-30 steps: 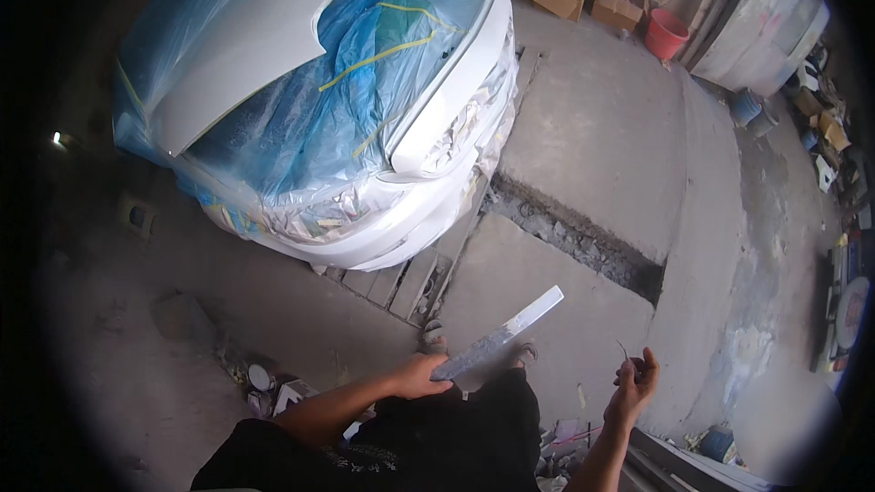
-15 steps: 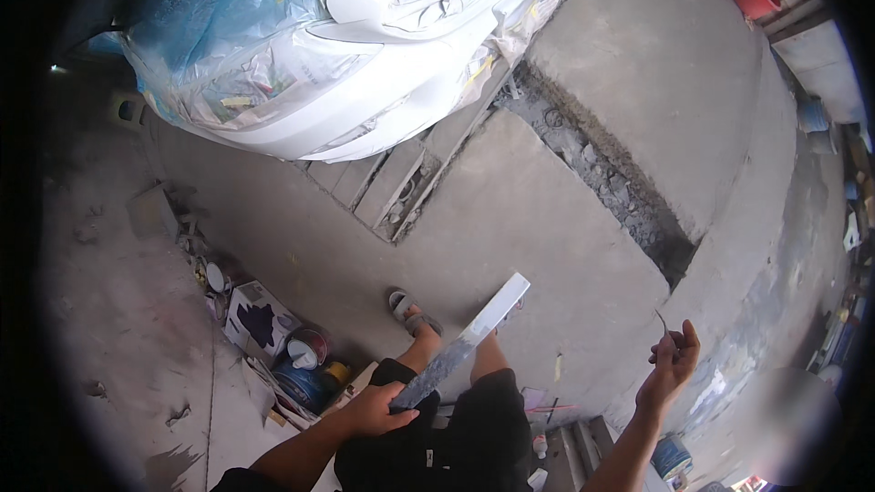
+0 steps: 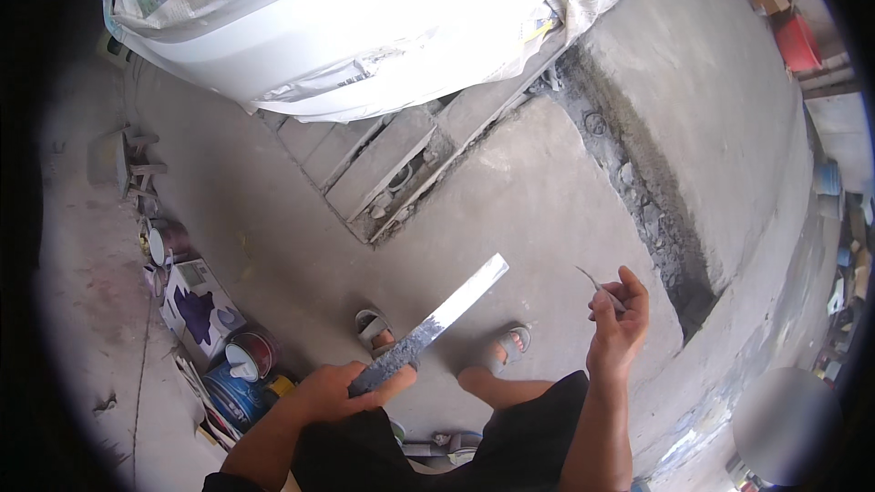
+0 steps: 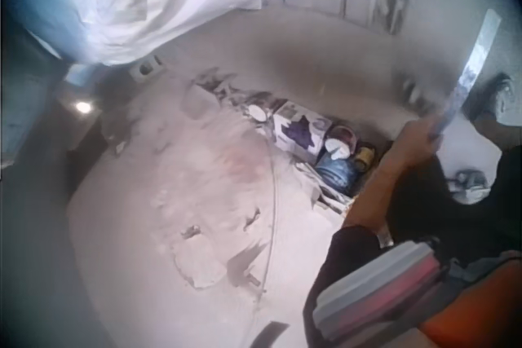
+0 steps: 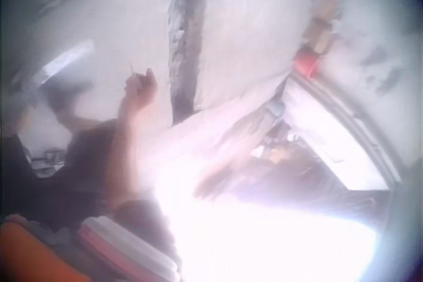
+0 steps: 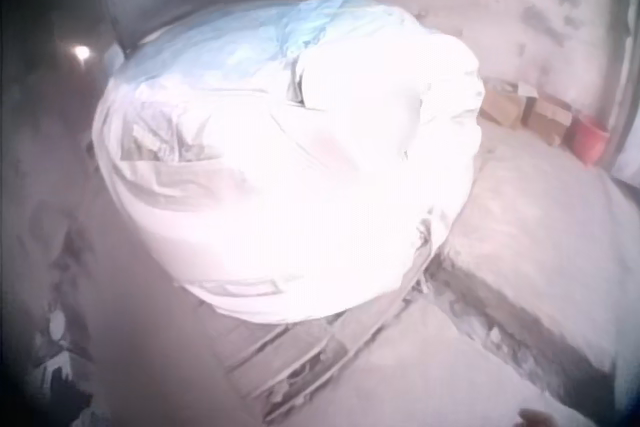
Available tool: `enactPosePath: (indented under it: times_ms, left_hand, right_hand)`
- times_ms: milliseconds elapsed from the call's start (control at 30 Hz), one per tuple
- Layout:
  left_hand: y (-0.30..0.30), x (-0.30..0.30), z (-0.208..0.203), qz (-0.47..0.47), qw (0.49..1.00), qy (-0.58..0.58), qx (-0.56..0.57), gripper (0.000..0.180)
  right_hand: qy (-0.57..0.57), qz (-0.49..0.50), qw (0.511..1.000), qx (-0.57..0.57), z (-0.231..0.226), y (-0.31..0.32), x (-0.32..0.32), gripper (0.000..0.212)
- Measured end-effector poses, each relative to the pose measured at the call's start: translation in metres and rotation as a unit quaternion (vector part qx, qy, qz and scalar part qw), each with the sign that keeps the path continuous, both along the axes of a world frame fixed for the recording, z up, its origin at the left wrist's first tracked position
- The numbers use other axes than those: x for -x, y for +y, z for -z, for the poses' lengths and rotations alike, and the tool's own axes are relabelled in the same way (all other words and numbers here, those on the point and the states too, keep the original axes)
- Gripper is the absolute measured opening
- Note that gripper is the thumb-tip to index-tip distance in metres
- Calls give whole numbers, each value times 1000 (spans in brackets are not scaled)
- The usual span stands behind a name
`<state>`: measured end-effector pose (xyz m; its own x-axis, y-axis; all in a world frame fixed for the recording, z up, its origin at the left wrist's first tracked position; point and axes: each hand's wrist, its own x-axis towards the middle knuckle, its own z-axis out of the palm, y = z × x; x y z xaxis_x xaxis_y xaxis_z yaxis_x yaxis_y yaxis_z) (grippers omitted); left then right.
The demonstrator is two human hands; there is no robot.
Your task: The person uses a spray gun to apply white paint to a car hood that is partially masked with plastic sheeting and tape. After spraying, the person walks to a workbench, picks up a metal straightedge and a small tool, then returns to the hood to scrape or mark the painted surface.
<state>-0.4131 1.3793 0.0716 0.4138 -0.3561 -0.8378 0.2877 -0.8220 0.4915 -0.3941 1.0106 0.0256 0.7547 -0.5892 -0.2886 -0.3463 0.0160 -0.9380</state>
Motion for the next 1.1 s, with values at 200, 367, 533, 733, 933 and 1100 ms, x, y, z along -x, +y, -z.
enactPosePath:
  times_ms: [200,367,533,733,933,1100]
  left_hand:
    - [27,-7,63,-52,997,-56,7,38]
    - [15,-31,61,-100,989,-104,9,35]
    - [12,-31,70,-114,984,-127,-42,37]
    - [-5,-38,55,-117,983,-130,-61,37]
    - [-18,-58,42,-95,983,-121,-98,37]
    - [-16,-64,62,-78,987,-117,-80,37]
  right_hand:
    - [-75,-89,993,4,43,9,-60,45]
    - [-107,-144,983,-35,84,11,-96,44]
    - [-77,-165,981,-64,115,4,-124,43]
    - [-67,-164,978,-111,128,2,-134,44]
    - [-65,-141,980,-124,136,-12,-142,43]
    - [-63,-140,981,-116,129,-13,-147,42]
